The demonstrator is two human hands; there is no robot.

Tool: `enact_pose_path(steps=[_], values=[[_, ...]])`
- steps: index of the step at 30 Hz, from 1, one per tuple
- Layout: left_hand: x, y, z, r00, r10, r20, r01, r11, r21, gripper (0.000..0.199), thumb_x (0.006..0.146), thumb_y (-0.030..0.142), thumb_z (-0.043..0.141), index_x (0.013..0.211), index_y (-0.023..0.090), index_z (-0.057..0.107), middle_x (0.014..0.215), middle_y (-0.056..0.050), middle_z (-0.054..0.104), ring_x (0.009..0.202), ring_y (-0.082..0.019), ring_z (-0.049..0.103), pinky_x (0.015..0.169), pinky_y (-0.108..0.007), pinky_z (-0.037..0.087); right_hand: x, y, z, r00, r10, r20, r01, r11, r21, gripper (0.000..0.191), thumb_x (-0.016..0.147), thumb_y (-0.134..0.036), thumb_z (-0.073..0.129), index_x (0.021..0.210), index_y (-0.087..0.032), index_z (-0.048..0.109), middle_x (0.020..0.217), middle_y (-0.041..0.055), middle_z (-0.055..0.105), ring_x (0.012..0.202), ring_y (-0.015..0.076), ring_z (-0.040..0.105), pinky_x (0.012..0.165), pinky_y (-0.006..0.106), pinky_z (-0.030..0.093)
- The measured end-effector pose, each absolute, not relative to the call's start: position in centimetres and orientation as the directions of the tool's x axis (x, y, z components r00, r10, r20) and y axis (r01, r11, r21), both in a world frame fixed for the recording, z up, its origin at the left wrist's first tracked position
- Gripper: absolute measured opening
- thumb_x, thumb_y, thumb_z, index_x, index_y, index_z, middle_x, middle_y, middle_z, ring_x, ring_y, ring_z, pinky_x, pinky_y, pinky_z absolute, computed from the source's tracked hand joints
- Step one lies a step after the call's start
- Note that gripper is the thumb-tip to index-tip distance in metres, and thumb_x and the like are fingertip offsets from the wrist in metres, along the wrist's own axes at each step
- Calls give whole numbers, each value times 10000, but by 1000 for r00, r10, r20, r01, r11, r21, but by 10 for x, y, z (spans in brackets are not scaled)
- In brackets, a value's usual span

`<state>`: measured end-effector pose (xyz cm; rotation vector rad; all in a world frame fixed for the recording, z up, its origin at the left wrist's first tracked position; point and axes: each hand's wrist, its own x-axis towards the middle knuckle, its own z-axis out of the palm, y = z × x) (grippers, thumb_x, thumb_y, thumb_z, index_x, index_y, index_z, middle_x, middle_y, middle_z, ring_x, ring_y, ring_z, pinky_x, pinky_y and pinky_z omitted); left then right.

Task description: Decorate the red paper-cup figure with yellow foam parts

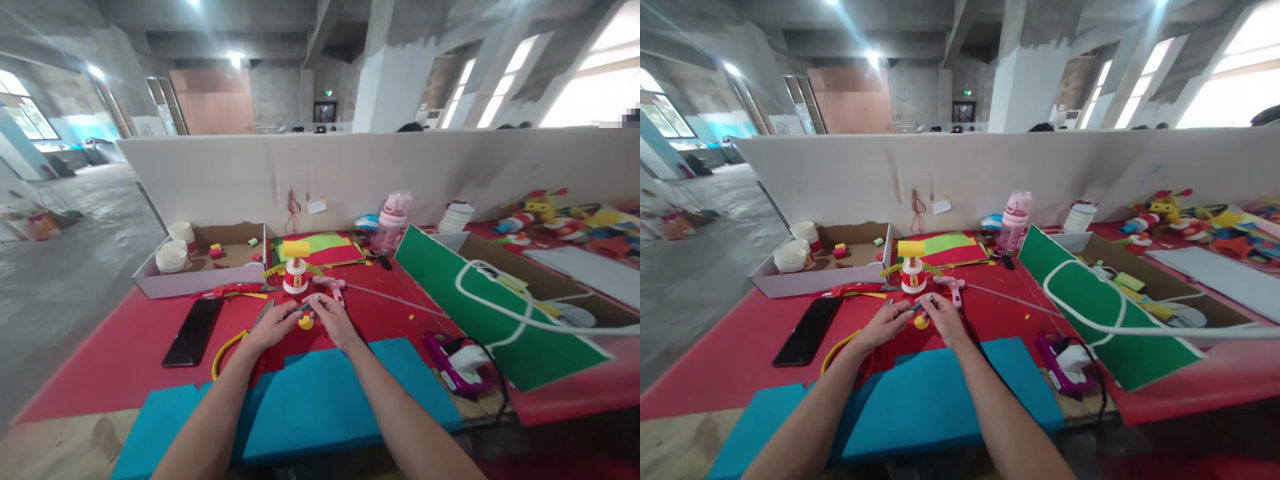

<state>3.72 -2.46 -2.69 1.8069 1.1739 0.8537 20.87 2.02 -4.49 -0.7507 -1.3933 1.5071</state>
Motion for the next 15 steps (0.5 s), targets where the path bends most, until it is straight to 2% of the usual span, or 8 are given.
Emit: enact_pose_path(steps=[4, 8, 12, 15], values=[[41, -24, -28, 355, 912, 206, 592, -389, 705, 299, 938, 411, 408, 826, 167, 542, 711, 10, 539, 648, -121, 487, 597, -233, 340, 210, 17, -48, -391, 909, 143, -173, 80, -982, 337, 750, -505, 676, 811, -177, 628, 656, -30, 566, 561, 98, 496, 551, 228, 420], [42, -24, -33, 329, 917, 225, 737, -398, 546, 268, 940, 382, 410, 868, 181, 573, 735, -19, 600, 660, -147, 542, 591, -243, 332, 207, 14, -53, -364, 920, 142, -165, 86, -983, 323, 753, -491, 677, 811, -191, 575, 623, -53, 540, 499, 88, 485, 489, 215, 397], [41, -25, -37, 353, 916, 191, 763, -400, 508, 244, 937, 367, 418, 947, 196, 592, 792, -41, 649, 701, -165, 595, 610, -242, 361, 208, 16, -58, -364, 920, 147, -71, 130, -989, 318, 767, -498, 653, 796, -201, 543, 551, -74, 506, 412, 78, 444, 406, 201, 326], [41, -25, -34, 394, 900, 185, 733, -429, 528, 266, 949, 359, 394, 976, 190, 598, 819, -47, 659, 720, -169, 602, 635, -245, 381, 211, 16, -56, -398, 909, 120, -65, 103, -993, 332, 759, -513, 652, 777, -209, 519, 521, -83, 490, 375, 68, 388, 372, 195, 273]])
